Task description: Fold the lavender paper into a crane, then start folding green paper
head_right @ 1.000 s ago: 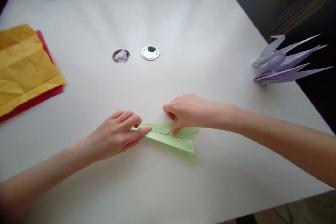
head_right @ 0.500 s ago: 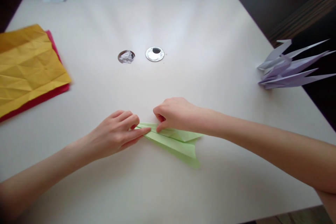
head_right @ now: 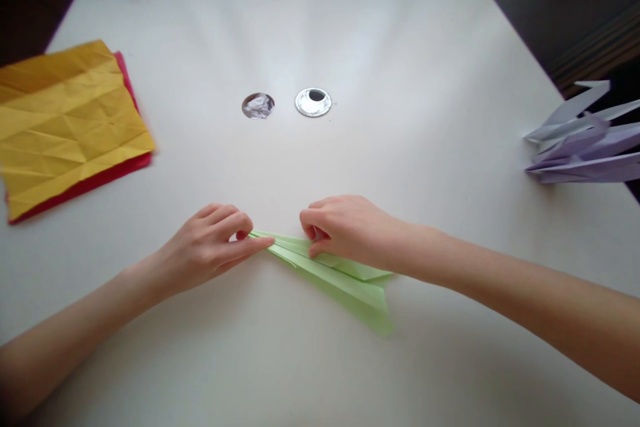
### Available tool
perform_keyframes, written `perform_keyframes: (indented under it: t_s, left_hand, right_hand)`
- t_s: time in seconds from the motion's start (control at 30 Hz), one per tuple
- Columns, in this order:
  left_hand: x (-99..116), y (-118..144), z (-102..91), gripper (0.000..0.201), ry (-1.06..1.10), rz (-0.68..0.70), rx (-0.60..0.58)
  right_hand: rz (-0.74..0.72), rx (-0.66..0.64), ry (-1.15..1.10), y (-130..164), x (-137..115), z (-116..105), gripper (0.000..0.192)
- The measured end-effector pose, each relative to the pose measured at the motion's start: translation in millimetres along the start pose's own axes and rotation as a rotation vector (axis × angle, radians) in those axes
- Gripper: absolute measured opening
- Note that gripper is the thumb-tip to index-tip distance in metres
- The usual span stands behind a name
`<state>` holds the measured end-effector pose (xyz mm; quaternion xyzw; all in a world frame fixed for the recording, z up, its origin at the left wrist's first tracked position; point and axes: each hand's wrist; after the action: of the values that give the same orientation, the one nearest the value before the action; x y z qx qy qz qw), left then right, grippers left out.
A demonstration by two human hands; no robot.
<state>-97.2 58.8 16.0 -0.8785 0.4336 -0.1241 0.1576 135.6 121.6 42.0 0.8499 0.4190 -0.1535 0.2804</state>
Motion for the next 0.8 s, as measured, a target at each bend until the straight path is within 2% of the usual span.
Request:
perform_keyframes:
  t_s: [0.03,0.13,0.23,0.43,0.6,0.8]
  left_hand:
    - [0,0,0.5,0.014,0.0,0.004,0.004]
    - [-1,2,1.6,0.014,-0.004,0.01,0.012]
    - [1,3,1.1,0.013,-0.022,0.027,0.026]
    - [17,4,-0.2,0.016,-0.162,0.039,0.043]
    - [34,6,1.9,0.022,-0.247,0.002,0.019]
    - [37,9,1.9,0.02,-0.241,-0.056,0.038]
  right_hand:
    - [-0.08,0.048,0.013,2,1,3,0.005]
    - [-0.333,0.195,0.126,9,3,12,0.025]
    - [-0.451,0.255,0.269,16,4,20,0.033]
    - [-0.461,0.275,0.406,22,1,31,0.038]
    - [-0.437,0.244,0.464,21,-5,30,0.044]
    - [-0.439,0.202,0.453,18,-6,28,0.047]
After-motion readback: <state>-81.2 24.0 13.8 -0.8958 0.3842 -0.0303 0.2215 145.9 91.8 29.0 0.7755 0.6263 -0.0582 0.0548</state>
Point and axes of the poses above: each hand's wrist, its own y-axis away from the middle knuckle, its own z-axis out of the palm, x = y × z, and after that the axes turned 3 degrees about x, right-handed
